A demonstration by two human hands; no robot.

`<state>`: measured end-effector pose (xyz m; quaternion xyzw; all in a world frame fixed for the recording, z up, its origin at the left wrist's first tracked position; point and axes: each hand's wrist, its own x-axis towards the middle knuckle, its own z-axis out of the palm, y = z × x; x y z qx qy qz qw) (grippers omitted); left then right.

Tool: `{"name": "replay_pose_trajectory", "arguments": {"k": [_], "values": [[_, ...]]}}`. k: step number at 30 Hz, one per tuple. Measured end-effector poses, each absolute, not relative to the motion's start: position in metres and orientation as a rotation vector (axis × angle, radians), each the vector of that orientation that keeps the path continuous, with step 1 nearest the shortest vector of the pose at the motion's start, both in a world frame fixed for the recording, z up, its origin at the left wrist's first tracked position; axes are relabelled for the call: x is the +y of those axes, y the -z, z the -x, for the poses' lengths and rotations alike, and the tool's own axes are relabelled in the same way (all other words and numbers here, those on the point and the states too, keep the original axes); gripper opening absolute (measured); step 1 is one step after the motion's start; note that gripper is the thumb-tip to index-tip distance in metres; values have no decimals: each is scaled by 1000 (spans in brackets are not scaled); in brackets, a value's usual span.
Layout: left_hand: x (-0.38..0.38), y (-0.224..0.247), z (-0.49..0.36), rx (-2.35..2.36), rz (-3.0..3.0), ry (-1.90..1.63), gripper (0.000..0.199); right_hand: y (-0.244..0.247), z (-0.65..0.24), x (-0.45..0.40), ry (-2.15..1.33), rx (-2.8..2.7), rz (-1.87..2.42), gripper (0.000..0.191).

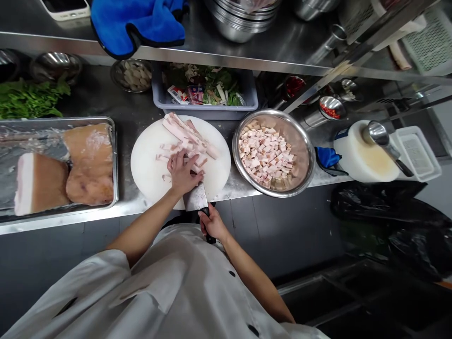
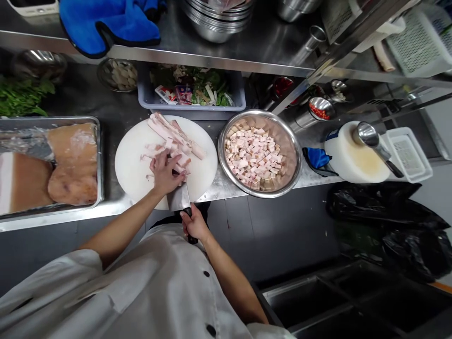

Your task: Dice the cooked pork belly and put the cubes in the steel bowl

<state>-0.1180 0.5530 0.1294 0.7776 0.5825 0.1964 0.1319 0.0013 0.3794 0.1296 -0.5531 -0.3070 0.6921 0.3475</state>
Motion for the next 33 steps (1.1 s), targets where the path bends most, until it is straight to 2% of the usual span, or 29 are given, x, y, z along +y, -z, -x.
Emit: {"name": "replay_pose_trajectory", "arguments": {"k": [8, 12, 14, 16, 20, 24, 26, 28, 31, 33], "values": [[564, -177, 88, 1533, -2296, -922, 57, -178, -44, 385, -1694, -940, 1440, 30], [572, -194, 15, 1207, -2446, -925, 75, -201, -89, 374, -1568, -745, 1466, 32], [575, -199, -33, 967, -2555, -840, 86, -209, -114, 369, -1489, -617, 1470, 33], [579, -199, -84, 801, -2624, -736, 86, -214, -136, 365, -1413, -499, 1477, 35], [601, -182, -175, 828, -2605, -524, 73, -222, -174, 350, -1328, -317, 1501, 41], [643, -151, -221, 874, -2611, 54, 48, -225, -198, 314, -1320, -154, 1492, 44], [659, -138, -231, 838, -2651, 233, 39, -225, -207, 292, -1278, -99, 1501, 46], [664, -130, -240, 863, -2700, 194, 44, -223, -216, 275, -1208, -53, 1533, 48], [656, -122, -267, 847, -2733, 107, 62, -219, -230, 262, -1112, 18, 1572, 50], [646, -117, -291, 742, -2728, 206, 61, -216, -239, 260, -1086, 53, 1570, 52]]}}
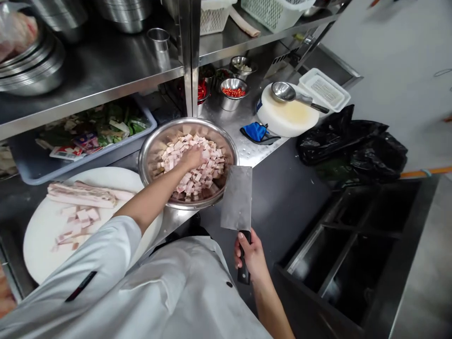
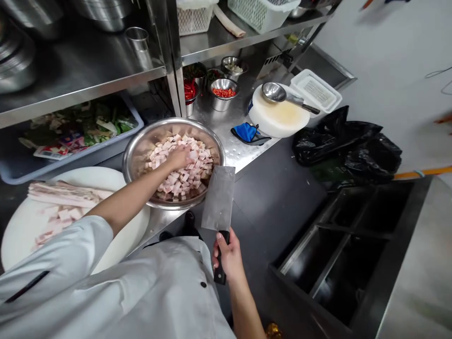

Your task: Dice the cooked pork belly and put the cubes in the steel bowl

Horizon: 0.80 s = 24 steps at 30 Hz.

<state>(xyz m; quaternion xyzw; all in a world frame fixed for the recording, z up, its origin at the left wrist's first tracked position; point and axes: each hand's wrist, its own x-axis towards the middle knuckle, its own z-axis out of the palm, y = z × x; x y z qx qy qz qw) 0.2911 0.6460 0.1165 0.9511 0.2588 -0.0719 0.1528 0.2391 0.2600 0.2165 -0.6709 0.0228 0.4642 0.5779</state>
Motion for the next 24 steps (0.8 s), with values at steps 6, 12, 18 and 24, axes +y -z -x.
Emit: {"name": "replay_pose_trajectory", "arguments": {"k": [6, 12, 18, 24], "values": [[641, -99, -328, 595, -2728, 388, 56, -209, -251, 261, -1099, 82, 1520, 51], [649, -104, -315, 433, -2632, 352, 50, -202, -251, 258, -1130, 82, 1479, 49], [609, -184, -249, 488, -2411, -249, 38, -202, -257, 254, -1151, 67, 1495, 50], [565, -287, -170, 127, -2254, -743, 30, -205, -268, 263, -1152, -2, 1534, 49]]}}
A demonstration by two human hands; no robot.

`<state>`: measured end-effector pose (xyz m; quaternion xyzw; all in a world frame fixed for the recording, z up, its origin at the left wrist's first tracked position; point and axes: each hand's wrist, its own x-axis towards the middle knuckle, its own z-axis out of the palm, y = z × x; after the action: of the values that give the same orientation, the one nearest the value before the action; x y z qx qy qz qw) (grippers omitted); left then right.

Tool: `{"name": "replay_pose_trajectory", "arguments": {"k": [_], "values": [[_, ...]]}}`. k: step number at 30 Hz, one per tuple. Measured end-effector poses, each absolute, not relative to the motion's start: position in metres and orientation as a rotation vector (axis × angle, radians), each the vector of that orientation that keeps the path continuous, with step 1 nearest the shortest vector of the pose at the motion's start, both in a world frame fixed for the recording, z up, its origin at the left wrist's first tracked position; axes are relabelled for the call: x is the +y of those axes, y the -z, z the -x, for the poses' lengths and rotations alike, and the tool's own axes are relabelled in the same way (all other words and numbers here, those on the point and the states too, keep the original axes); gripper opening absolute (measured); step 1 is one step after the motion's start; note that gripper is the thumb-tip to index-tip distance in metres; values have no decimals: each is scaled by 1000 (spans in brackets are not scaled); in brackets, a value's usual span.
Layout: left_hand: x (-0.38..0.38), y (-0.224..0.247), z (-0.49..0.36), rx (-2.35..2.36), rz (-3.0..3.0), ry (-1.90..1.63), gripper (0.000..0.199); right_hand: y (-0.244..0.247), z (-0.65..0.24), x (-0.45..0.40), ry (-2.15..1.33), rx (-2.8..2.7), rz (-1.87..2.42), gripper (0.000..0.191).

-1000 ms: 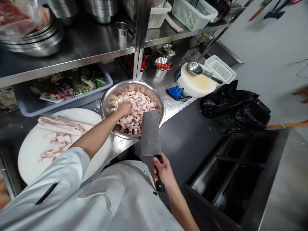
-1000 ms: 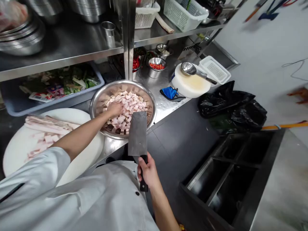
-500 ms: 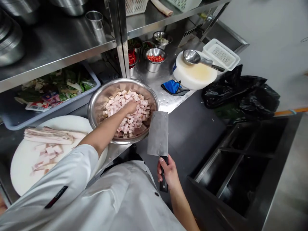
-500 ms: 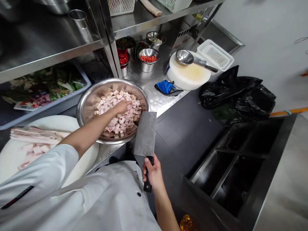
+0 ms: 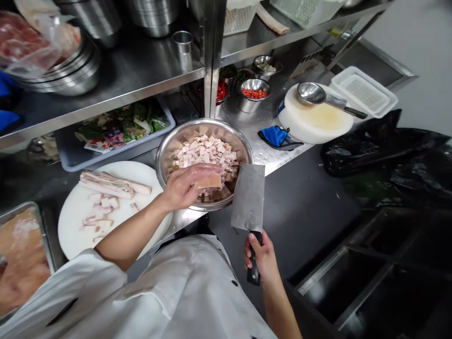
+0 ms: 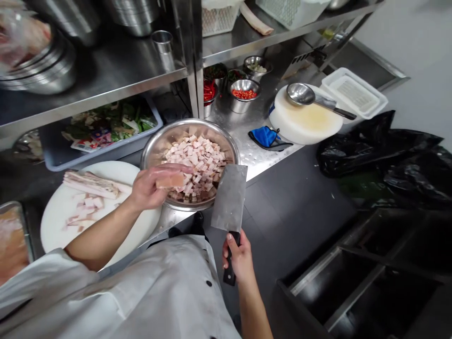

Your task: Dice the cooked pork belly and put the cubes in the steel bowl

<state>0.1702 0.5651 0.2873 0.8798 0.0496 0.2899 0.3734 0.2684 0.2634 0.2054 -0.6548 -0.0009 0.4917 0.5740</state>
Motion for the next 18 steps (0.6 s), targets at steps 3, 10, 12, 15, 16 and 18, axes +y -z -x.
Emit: {"name": "replay_pose_trajectory", "arguments": {"k": [3, 10, 12, 15, 16, 18], "values": [[561, -304, -151, 63, -2195, -858, 25, -207, -271, 275, -1163, -43, 1526, 49], [588, -235, -149, 730, -2441, -350, 46, -206, -268, 292, -1179, -149, 1522, 47], [597, -209, -121, 903, -2461, -192, 51, -202, -267, 293, -1204, -189, 1540, 46], [612, -183, -38, 1359, -2353, -339, 38, -195, -267, 295, -1326, -309, 1547, 46], [620, -177, -4, 1614, -2263, -399, 35, -192, -266, 296, -1391, -364, 1550, 46], [638, -167, 62, 2112, -2020, -372, 38, -187, -261, 302, -1532, -475, 1568, 46]]}}
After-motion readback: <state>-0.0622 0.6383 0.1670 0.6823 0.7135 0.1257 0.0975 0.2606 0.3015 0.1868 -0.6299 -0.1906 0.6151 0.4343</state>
